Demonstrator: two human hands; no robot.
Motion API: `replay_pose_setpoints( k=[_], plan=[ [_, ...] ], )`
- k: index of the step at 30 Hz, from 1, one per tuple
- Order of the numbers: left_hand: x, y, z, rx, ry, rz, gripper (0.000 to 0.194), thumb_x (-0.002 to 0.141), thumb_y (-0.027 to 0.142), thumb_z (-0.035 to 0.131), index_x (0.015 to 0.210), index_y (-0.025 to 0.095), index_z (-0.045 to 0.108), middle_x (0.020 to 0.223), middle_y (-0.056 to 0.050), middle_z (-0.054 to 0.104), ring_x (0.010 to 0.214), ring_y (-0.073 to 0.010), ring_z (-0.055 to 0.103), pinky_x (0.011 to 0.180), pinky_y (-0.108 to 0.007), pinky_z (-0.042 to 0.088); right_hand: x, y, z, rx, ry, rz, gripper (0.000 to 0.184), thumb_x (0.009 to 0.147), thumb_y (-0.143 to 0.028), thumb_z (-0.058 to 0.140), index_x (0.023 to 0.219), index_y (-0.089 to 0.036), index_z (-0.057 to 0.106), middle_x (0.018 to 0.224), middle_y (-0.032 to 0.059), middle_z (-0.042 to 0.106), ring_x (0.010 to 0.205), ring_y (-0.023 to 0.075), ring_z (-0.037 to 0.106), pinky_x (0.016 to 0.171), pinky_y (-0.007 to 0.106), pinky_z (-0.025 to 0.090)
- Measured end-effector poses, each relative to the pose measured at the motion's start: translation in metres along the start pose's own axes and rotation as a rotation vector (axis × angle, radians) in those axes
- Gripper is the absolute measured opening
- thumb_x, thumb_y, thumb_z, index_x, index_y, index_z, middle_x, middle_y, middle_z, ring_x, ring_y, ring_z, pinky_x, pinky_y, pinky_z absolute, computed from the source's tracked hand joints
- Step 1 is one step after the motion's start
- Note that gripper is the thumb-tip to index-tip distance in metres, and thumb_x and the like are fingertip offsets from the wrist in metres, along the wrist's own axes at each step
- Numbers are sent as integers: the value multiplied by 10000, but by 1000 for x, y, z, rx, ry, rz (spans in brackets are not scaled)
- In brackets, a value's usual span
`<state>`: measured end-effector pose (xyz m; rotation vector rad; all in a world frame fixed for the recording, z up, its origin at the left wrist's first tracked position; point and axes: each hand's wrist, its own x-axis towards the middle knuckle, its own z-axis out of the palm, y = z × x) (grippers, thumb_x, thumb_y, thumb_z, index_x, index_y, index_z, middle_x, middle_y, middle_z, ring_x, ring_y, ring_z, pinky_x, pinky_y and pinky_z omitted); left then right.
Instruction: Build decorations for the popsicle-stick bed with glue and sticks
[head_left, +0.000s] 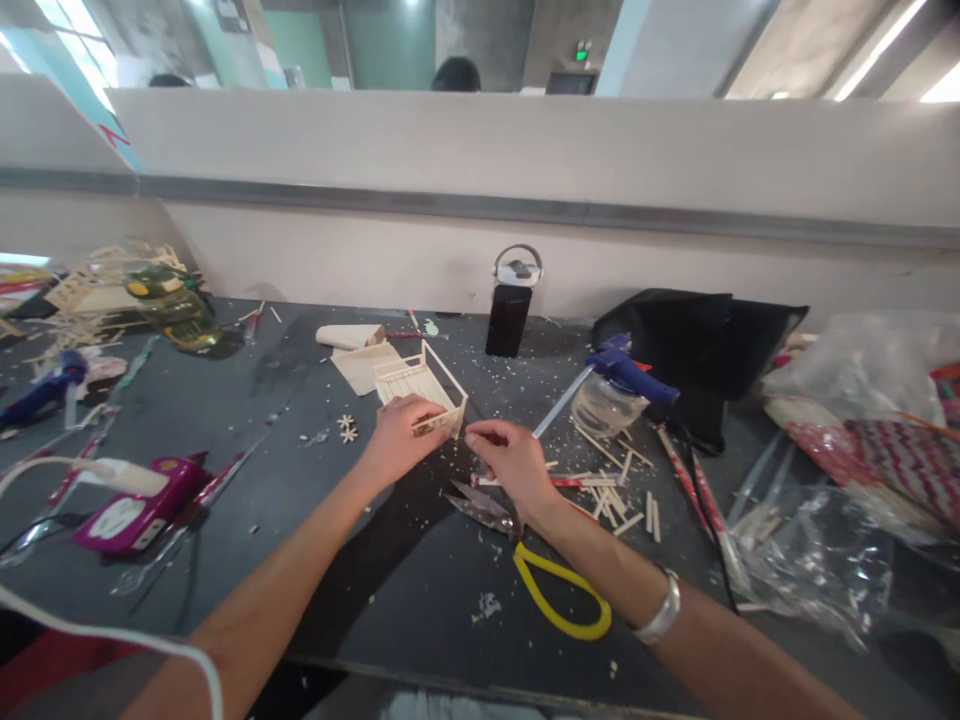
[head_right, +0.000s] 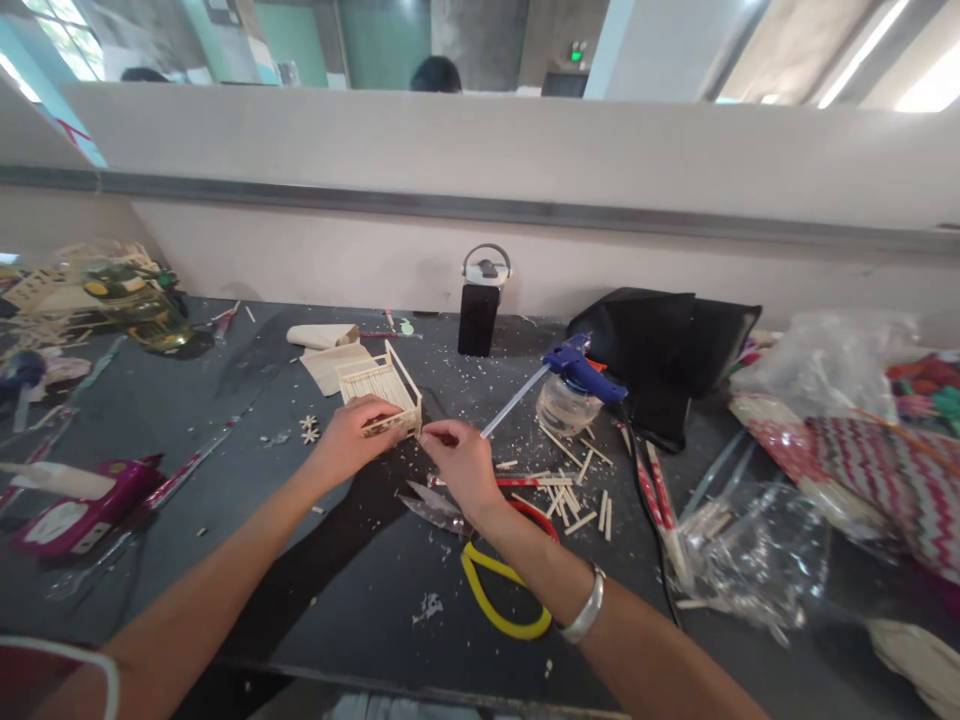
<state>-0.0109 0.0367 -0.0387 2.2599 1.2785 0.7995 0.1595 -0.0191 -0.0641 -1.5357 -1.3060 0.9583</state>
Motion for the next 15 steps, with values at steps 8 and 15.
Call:
replay_pose_setpoints(
  k=[8, 15],
  plan=[
    [10, 1, 4, -48, 5, 39, 89, 799, 228, 633, 796, 230, 722, 830, -19, 723, 822, -194, 638, 748, -297, 461, 5, 1, 9, 25, 67, -31, 164, 887, -293, 627, 950, -147, 667, 838, 9, 686, 669, 139, 646, 605, 282, 537],
    [9, -3, 6, -49, 1, 54, 115, 807, 210, 626, 815, 215, 741, 789, -18, 736, 770, -178, 643, 689, -264, 445, 8, -6, 15, -1, 175, -184, 184, 829, -310, 604, 859, -177, 727, 772, 28, 736, 657, 179, 649, 593, 268, 501]
  ],
)
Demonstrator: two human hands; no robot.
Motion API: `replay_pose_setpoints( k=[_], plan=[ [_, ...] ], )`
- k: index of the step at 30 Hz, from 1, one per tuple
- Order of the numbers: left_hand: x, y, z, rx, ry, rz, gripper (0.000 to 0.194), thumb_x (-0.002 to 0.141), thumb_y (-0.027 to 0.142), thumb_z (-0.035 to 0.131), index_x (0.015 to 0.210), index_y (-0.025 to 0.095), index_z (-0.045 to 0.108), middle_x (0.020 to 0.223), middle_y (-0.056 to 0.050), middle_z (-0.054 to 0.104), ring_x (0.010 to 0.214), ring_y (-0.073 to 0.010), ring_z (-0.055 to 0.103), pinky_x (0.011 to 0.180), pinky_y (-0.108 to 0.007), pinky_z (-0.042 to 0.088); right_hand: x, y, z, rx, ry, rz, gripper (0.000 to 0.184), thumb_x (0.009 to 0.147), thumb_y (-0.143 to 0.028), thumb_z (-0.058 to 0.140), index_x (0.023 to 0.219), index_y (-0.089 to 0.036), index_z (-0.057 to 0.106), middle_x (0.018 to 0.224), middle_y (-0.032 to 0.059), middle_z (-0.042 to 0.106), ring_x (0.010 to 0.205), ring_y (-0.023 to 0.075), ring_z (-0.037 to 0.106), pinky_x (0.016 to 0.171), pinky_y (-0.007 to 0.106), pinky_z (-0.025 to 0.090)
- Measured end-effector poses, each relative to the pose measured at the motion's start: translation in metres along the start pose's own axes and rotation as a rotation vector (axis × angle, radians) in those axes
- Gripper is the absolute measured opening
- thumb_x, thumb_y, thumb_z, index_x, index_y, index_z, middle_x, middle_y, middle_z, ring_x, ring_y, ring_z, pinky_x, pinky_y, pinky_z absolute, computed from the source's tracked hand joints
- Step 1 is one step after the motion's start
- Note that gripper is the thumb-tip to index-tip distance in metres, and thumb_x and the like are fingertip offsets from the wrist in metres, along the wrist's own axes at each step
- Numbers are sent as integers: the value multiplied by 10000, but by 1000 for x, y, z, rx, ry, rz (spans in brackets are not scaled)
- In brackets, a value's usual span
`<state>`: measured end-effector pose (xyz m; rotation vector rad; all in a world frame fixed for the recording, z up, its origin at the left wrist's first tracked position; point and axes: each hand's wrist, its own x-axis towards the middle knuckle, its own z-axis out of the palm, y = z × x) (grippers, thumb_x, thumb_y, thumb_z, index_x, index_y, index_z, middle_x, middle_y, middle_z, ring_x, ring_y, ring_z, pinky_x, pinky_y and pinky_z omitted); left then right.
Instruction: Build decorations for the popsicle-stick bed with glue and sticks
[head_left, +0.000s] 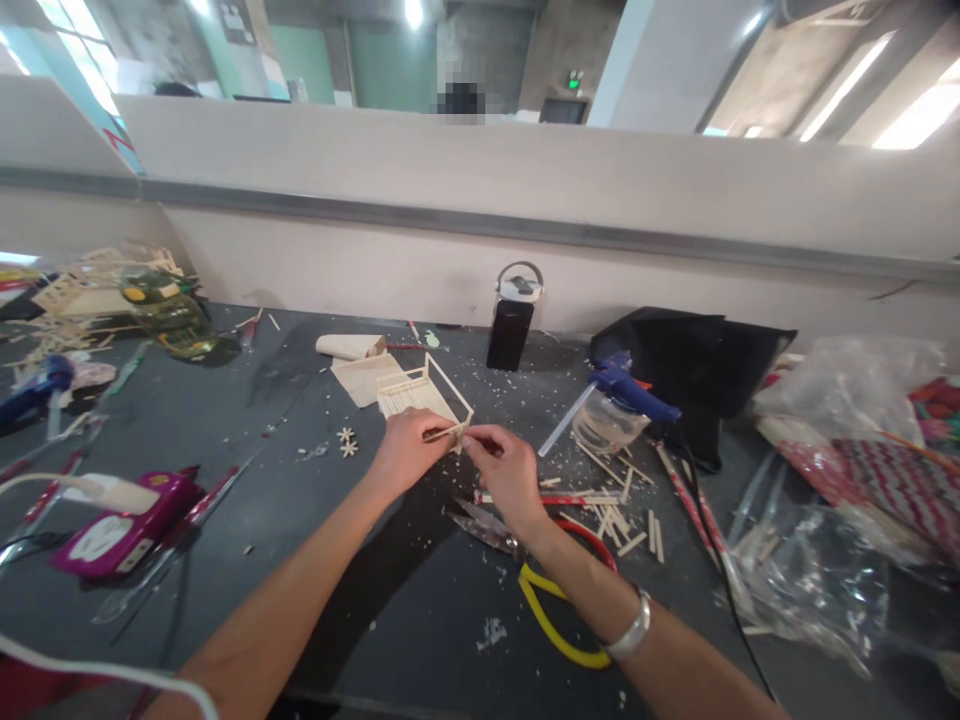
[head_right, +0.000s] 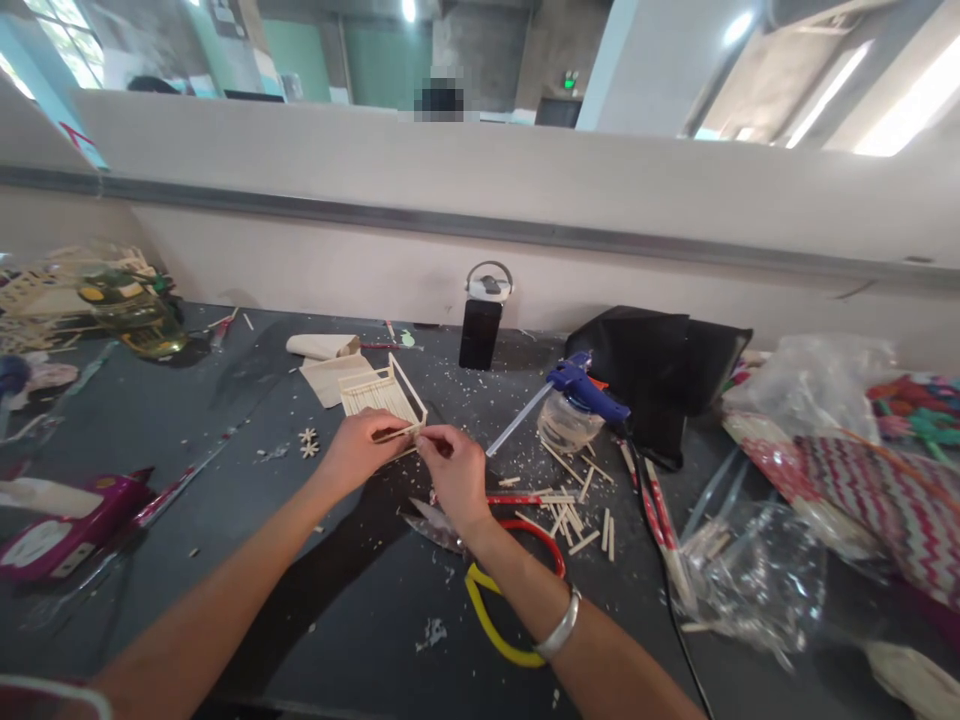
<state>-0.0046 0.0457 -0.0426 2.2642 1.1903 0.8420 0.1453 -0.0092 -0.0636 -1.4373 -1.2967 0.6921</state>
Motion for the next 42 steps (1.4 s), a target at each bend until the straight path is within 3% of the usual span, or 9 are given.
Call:
replay_pose_setpoints(
  k=[6, 13, 20, 34, 42],
  plan=[
    [-1, 1, 2, 27, 10, -28, 110, 799, 174, 637, 779, 197, 742, 754, -33, 728, 762, -187, 631, 689, -272, 429, 2, -2, 3, -90, 62, -93, 158, 828, -295, 622, 836, -187, 736, 800, 41, 737, 725, 189, 655, 702, 287, 495],
    [-2, 3, 3, 31, 1, -50, 116, 778, 134, 661, 802, 210, 745, 810, -28, 741, 804, -194, 634, 739, -295, 434, -1, -6, 7, -217, 85, -113, 148, 843, -281, 618, 836, -206, 746, 793, 38, 730, 698, 189, 641, 679, 285, 473],
    [-2, 2, 4, 14, 3, -54, 123, 787, 135, 652, 791, 214, 746, 806, -25, 743, 809, -194, 634, 759, -311, 434, 3, -9, 11, -289, 124, -105, 148, 817, -239, 604, 718, -195, 704, 689, 18, 686, 627, 174, 610, 621, 268, 446],
    [-2, 5, 3, 8, 0, -77, 152, 789, 127, 634, 765, 226, 748, 798, -22, 742, 822, -200, 628, 786, -334, 415, 4, -9, 23, -273, 220, -101, 112, 734, -162, 570, 630, -188, 601, 586, -25, 582, 538, 139, 532, 556, 244, 424],
    [-2, 6, 5, 12, 23, -93, 139, 789, 141, 630, 723, 214, 729, 757, -15, 728, 782, -186, 620, 751, -310, 407, 3, -1, 19, -322, 184, -164, 138, 823, -191, 562, 721, -170, 652, 650, 1, 642, 586, 143, 586, 575, 235, 457]
  ],
)
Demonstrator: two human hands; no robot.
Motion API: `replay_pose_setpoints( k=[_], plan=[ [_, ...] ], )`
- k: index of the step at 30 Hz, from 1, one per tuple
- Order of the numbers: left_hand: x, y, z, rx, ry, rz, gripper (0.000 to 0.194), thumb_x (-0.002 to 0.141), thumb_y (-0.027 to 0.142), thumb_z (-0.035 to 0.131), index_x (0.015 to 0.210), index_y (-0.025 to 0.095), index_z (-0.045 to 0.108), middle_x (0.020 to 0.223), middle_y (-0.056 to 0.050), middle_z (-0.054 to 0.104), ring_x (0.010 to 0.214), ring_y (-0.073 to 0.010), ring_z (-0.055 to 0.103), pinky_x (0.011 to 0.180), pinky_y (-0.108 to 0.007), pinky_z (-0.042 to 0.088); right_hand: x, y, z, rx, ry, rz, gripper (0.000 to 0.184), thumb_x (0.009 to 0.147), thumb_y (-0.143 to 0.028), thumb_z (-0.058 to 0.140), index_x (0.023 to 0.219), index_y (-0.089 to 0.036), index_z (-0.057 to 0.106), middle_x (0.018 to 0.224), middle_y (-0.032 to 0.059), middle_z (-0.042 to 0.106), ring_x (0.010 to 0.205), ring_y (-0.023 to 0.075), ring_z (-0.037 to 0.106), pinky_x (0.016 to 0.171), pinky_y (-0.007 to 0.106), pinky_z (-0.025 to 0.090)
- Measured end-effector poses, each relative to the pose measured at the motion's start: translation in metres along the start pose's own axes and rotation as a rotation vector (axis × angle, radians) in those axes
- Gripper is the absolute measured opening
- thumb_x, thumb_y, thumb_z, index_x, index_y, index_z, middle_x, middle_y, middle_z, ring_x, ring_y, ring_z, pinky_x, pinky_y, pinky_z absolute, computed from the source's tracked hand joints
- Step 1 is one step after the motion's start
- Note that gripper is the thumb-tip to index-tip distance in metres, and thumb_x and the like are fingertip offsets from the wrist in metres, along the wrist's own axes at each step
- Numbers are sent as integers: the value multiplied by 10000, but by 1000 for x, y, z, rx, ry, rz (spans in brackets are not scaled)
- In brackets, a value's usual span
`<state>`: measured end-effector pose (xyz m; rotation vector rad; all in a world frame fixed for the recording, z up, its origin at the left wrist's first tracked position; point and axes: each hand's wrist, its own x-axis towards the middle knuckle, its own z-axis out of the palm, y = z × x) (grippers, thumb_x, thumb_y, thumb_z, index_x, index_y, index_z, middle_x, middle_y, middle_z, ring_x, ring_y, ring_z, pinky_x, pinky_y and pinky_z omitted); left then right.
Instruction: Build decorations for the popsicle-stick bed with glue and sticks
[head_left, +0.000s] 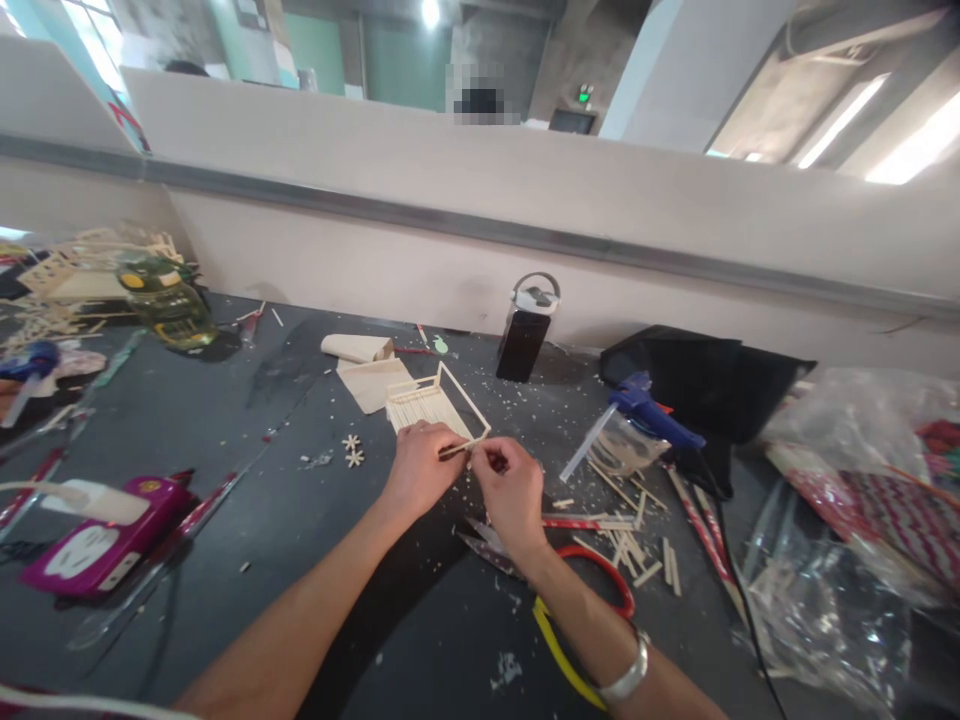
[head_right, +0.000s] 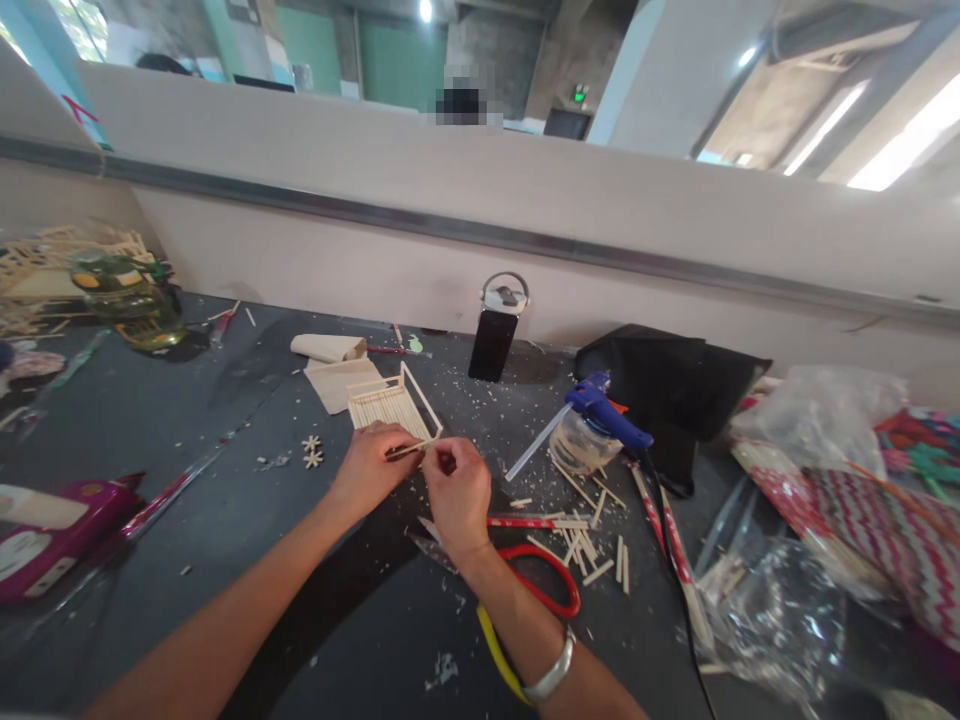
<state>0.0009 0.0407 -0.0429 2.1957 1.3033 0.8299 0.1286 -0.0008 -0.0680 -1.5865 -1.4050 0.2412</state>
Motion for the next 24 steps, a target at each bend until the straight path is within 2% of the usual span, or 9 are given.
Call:
replay_pose_setpoints(
  k=[5, 10, 15, 18, 24],
  plan=[
    [0, 0, 0, 8, 5, -6, 115, 782, 155, 643, 724, 210, 726, 765, -17, 725, 798, -196, 613, 760, -327, 387, 5, 1, -21, -122, -62, -140, 174, 870, -229, 566, 741, -179, 673, 665, 3, 632, 569, 138, 570, 571, 239, 450],
    [0, -1, 2, 19, 18, -16, 88, 760, 163, 654, 698, 185, 712, 703, -27, 692, 759, -200, 601, 718, -326, 385, 20, -8, -41, -272, -201, -413, 208, 929, -232, 525, 1032, -208, 704, 863, 41, 656, 733, 150, 606, 672, 238, 453],
    [0, -3, 3, 25, 19, -10, 131, 755, 145, 630, 640, 178, 683, 712, -26, 657, 727, -179, 593, 665, -296, 391, 29, -17, -42, -461, -306, -594, 203, 929, -208, 530, 919, -241, 731, 773, 51, 611, 760, 193, 539, 597, 258, 390],
    [0, -4, 3, 29, 8, -3, 149, 757, 148, 621, 621, 178, 673, 705, -24, 643, 733, -179, 592, 658, -293, 391, 32, -19, -40, -538, -346, -646, 188, 907, -159, 548, 908, -230, 721, 781, 58, 612, 761, 203, 513, 571, 271, 359],
    [0, -5, 2, 42, -28, 9, 64, 719, 144, 660, 705, 188, 704, 780, -33, 668, 801, -209, 601, 726, -330, 394, 37, -21, -43, -595, -398, -645, 171, 887, -121, 557, 878, -206, 706, 789, 67, 616, 760, 214, 519, 544, 288, 331]
  ],
)
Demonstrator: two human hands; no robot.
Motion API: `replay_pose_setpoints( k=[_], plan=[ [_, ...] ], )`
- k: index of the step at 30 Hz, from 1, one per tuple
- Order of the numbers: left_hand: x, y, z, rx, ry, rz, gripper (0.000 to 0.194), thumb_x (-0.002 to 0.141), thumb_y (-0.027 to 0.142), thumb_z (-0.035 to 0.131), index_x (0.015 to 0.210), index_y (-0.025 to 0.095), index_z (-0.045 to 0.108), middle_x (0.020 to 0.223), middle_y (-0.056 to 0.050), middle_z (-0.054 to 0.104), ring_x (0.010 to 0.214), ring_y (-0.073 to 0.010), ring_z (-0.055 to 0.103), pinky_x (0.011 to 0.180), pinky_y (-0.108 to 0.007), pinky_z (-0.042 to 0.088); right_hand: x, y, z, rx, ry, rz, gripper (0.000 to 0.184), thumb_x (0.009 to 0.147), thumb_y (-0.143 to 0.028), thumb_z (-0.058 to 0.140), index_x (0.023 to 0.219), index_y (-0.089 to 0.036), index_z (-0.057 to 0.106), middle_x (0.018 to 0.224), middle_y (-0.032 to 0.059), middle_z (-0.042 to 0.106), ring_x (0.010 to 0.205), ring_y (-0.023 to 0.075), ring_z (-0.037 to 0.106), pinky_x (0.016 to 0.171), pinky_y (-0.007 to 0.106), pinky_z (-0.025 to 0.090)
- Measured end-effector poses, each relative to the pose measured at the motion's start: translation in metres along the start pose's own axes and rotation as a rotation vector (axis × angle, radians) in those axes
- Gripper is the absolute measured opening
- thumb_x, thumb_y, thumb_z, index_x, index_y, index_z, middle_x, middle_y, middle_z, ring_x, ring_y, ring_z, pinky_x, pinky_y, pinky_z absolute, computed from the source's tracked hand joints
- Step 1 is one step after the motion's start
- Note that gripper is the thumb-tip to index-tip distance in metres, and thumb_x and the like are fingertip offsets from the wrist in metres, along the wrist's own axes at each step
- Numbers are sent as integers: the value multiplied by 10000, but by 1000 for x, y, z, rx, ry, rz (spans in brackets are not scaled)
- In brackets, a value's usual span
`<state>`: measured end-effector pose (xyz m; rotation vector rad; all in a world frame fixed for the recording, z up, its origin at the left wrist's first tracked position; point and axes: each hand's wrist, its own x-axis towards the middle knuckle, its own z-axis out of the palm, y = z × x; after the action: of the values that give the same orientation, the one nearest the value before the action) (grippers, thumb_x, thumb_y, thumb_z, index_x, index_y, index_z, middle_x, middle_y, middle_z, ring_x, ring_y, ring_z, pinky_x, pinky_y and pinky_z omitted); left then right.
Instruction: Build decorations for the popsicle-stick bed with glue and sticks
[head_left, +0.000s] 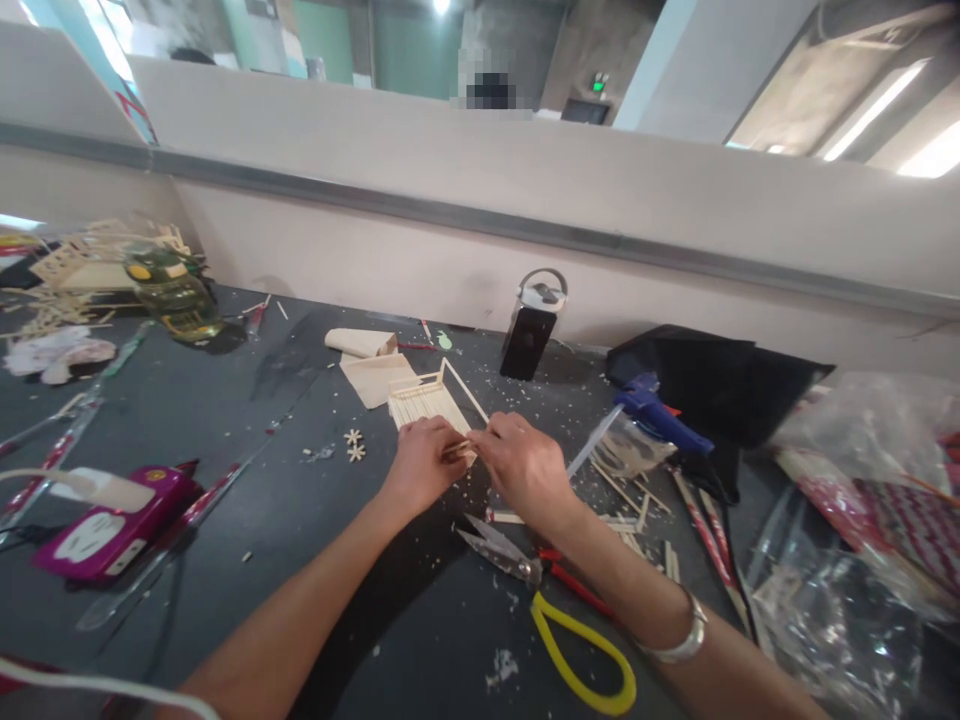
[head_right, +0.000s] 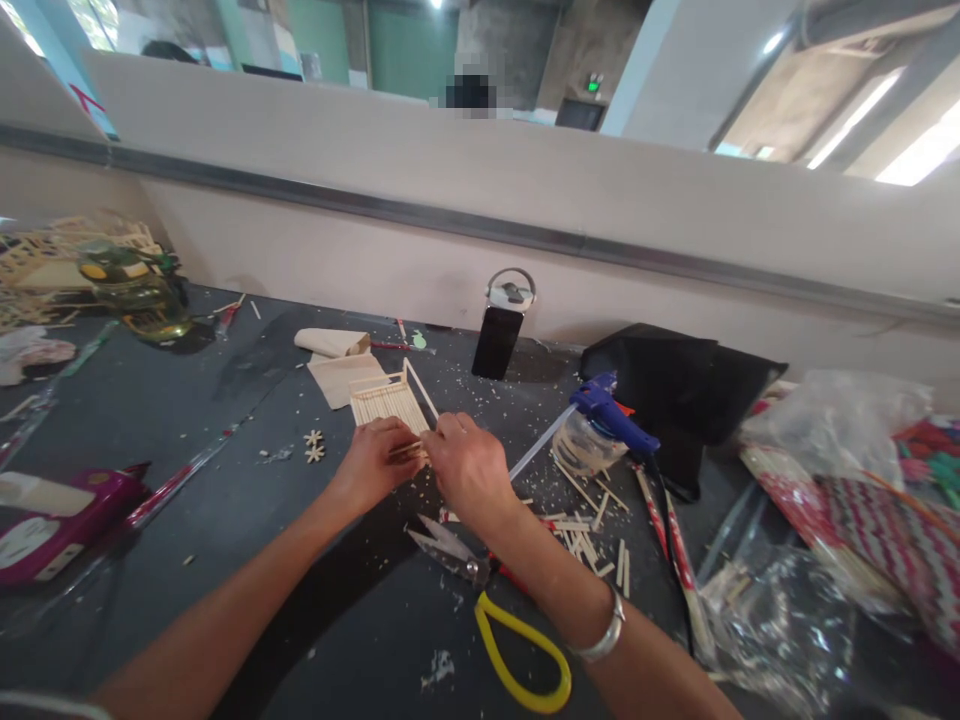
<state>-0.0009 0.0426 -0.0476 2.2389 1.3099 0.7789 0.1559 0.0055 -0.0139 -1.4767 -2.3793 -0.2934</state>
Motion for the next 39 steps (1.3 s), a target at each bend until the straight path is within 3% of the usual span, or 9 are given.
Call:
replay_pose_setpoints(
  k=[4, 10, 20, 24, 30, 39],
  plan=[
    [-1, 0, -1, -3, -6, 6, 90, 697, 123, 675, 750, 186, 712, 797, -35, 665, 802, -205, 597, 720, -321, 402, -4, 2, -5, 64, -16, 25, 182, 911, -153, 534, 991, -198, 690, 840, 71, 626, 809, 216, 564, 573, 276, 372],
    [1, -4, -2, -13, -22, 33, 99, 715, 102, 649, 683, 188, 685, 766, -26, 659, 786, -189, 593, 698, -298, 413, -24, -12, -1, 288, 16, 162, 182, 925, -188, 519, 1005, -193, 683, 866, 57, 651, 769, 183, 628, 646, 257, 452],
    [-9, -18, -27, -4, -109, 156, 76, 740, 157, 696, 685, 200, 667, 761, -12, 652, 780, -177, 598, 723, -284, 432, -47, -16, 6, 657, -31, 285, 137, 818, -126, 608, 812, -213, 713, 701, -19, 675, 622, 129, 636, 590, 217, 474],
    [-14, -20, -29, 26, -106, 166, 74, 726, 216, 741, 759, 196, 679, 821, -31, 656, 849, -210, 599, 773, -318, 439, -52, -14, 5, 702, -51, 299, 136, 805, -128, 609, 821, -204, 720, 715, -11, 686, 638, 137, 637, 613, 230, 468],
    [-28, -21, -31, 42, -44, 111, 272, 702, 214, 760, 960, 220, 675, 977, -44, 651, 953, -238, 568, 847, -374, 444, -55, -15, 5, 733, -63, 287, 128, 805, -164, 605, 815, -220, 720, 707, -19, 694, 634, 142, 635, 603, 236, 456],
    [-36, -20, -32, 6, 61, 23, 95, 728, 200, 728, 810, 197, 680, 930, -39, 661, 911, -220, 563, 836, -367, 440, -47, -22, 9, 736, -14, 242, 120, 825, -178, 610, 840, -226, 718, 733, -24, 704, 641, 136, 639, 603, 226, 464]
  ],
)
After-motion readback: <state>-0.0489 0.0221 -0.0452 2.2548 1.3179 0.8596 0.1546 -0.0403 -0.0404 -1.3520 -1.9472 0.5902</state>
